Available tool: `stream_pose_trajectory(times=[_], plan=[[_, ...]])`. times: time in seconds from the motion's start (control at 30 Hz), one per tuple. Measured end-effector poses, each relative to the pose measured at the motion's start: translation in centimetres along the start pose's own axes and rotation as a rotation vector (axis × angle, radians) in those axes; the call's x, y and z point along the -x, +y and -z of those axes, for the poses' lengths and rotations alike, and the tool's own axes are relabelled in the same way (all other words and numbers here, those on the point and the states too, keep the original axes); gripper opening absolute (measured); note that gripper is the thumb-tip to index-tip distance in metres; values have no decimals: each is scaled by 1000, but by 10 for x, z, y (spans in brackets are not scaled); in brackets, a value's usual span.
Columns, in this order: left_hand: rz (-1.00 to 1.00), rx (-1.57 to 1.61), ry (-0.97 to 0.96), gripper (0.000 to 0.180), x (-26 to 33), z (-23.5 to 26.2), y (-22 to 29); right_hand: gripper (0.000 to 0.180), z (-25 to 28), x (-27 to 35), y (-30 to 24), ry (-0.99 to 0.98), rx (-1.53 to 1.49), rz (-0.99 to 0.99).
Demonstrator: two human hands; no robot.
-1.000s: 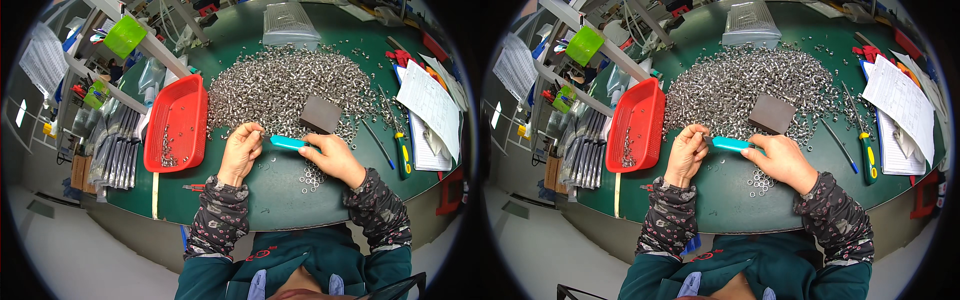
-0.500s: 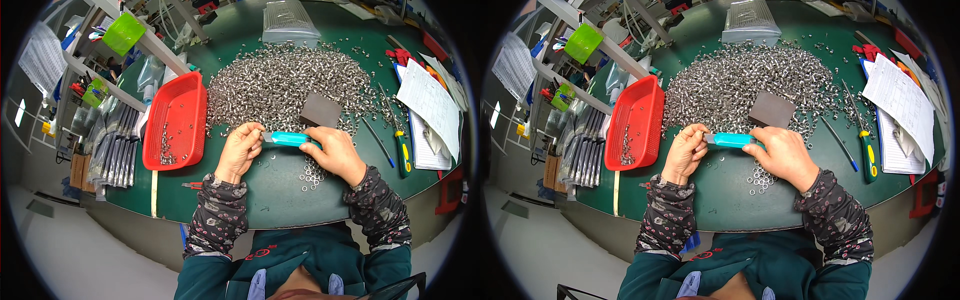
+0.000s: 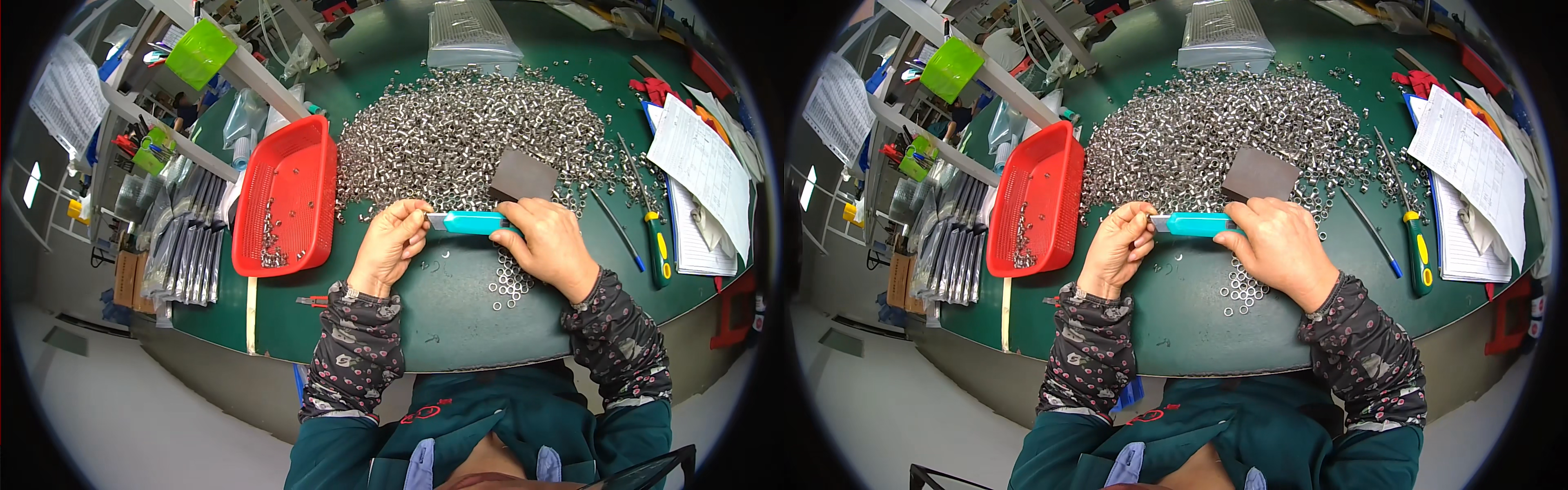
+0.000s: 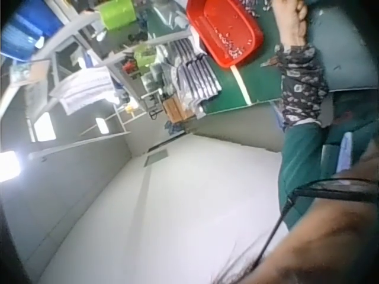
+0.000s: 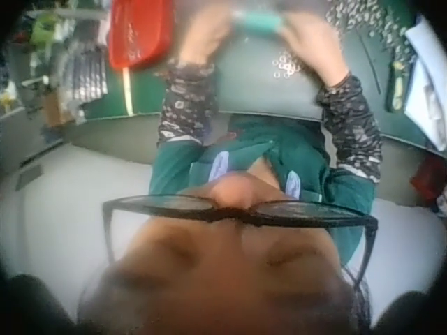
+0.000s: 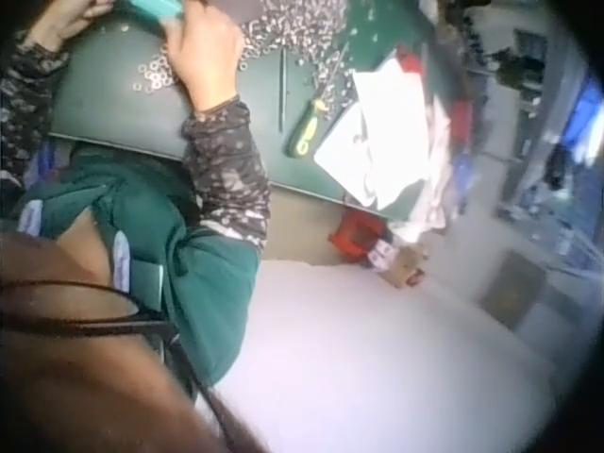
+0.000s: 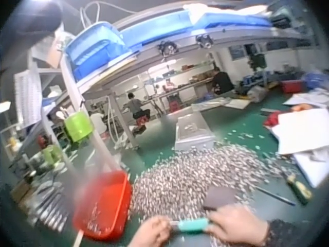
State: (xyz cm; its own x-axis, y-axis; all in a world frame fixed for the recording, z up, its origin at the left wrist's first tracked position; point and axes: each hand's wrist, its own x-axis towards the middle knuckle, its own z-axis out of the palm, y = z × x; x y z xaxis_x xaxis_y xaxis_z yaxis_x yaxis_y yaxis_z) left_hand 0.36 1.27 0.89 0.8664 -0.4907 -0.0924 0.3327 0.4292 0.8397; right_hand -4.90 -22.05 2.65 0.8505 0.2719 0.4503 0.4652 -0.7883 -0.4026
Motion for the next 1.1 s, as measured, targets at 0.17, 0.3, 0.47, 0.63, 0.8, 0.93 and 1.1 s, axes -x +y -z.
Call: stream_pose_trajectory(times=[0.17, 0.3, 0.47, 0.63, 0.8, 0.93, 1.1], plan=[[10, -9, 1, 13, 0, 2, 0, 25, 0, -1, -1, 85, 71, 80], [13, 42, 5, 13, -1, 3, -3, 25, 1, -2, -2, 109, 107, 108], [-22, 131, 17, 15, -2, 3, -5, 23, -2, -1, -2, 100, -76, 17], [-16, 136, 17, 16, -2, 1, -5, 25, -1, 0, -3, 11, -83, -19], [21, 154, -75, 17, -2, 5, -6, 25, -1, 0, -3, -18, -103, -38], [4, 134, -26, 16, -2, 1, -6, 25, -1, 0, -3, -39, -107, -59], [-23, 116, 17, 14, -1, -1, -6, 24, -2, 1, -4, 51, -71, -16]])
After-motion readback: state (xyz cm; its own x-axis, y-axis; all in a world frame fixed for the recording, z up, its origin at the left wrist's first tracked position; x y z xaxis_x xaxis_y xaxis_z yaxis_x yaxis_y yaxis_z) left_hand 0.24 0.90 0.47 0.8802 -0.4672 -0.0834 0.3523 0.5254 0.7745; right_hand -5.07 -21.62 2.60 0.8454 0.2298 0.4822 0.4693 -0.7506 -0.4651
